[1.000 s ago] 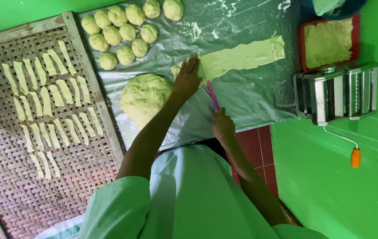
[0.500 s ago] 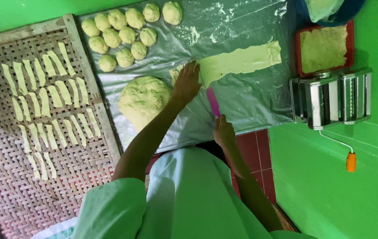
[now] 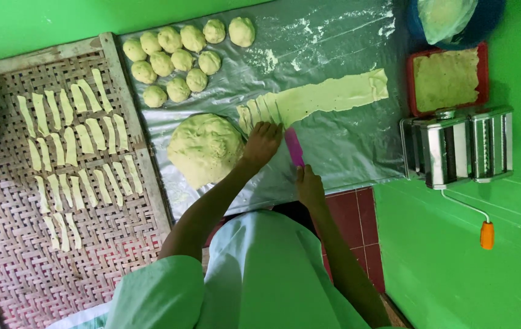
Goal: Flatten dough, roll it through a manual pasta machine, and cut it into strips.
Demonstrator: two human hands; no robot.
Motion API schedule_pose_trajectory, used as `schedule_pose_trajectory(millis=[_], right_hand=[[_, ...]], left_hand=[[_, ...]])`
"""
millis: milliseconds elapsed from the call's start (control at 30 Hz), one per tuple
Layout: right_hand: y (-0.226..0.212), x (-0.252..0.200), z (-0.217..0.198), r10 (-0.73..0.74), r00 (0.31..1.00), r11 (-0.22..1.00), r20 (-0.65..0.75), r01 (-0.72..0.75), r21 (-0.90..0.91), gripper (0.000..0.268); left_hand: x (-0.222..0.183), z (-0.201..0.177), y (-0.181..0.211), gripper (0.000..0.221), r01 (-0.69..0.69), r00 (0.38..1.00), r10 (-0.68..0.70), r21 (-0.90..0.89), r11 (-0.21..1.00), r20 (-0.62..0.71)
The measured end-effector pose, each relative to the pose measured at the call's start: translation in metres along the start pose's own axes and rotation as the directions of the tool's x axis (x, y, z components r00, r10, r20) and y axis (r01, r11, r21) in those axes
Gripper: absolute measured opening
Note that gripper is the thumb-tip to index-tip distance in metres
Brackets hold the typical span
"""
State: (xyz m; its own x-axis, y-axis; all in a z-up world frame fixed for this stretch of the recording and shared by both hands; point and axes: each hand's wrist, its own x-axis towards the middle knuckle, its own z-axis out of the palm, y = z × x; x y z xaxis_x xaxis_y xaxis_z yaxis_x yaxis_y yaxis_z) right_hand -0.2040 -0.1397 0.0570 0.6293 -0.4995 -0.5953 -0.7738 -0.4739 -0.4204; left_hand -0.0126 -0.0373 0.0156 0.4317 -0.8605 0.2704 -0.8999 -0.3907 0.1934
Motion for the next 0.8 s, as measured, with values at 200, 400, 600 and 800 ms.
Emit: schedule_pose_trajectory(millis=[200,400,600,800], right_hand=[[-0.017,-0.004,-0.031,0.014,1.0,0.971,0.001,-0.014,0.238,0.049],[-0.043,0.037,-0.047,-0.023,0.998,0.998,-0.064,0.027,0.06,0.036],[-0.082,0.079,-0.05,-0.114,0.989,0.993,-0.099,0.115,0.003,0.036],[-0.062,0.114,-0.021,-0.129,0.99,0.986,-0.05,0.123,-0.116,0.03]], left_hand=[[-0.007,-0.015,0.031,0.029,0.099,0.992,-0.105,-0.083,0.992,-0.076],[0.017,-0.015,0.031,0.028,0.278,0.947,-0.306,-0.234,0.932,-0.095],[0.056,0.012,-0.001,0.035,0.383,0.913,-0.403,-0.214,0.899,-0.058],[0.052,0.023,0.012,0.047,0.33,0.941,-0.335,-0.103,0.938,-0.038]])
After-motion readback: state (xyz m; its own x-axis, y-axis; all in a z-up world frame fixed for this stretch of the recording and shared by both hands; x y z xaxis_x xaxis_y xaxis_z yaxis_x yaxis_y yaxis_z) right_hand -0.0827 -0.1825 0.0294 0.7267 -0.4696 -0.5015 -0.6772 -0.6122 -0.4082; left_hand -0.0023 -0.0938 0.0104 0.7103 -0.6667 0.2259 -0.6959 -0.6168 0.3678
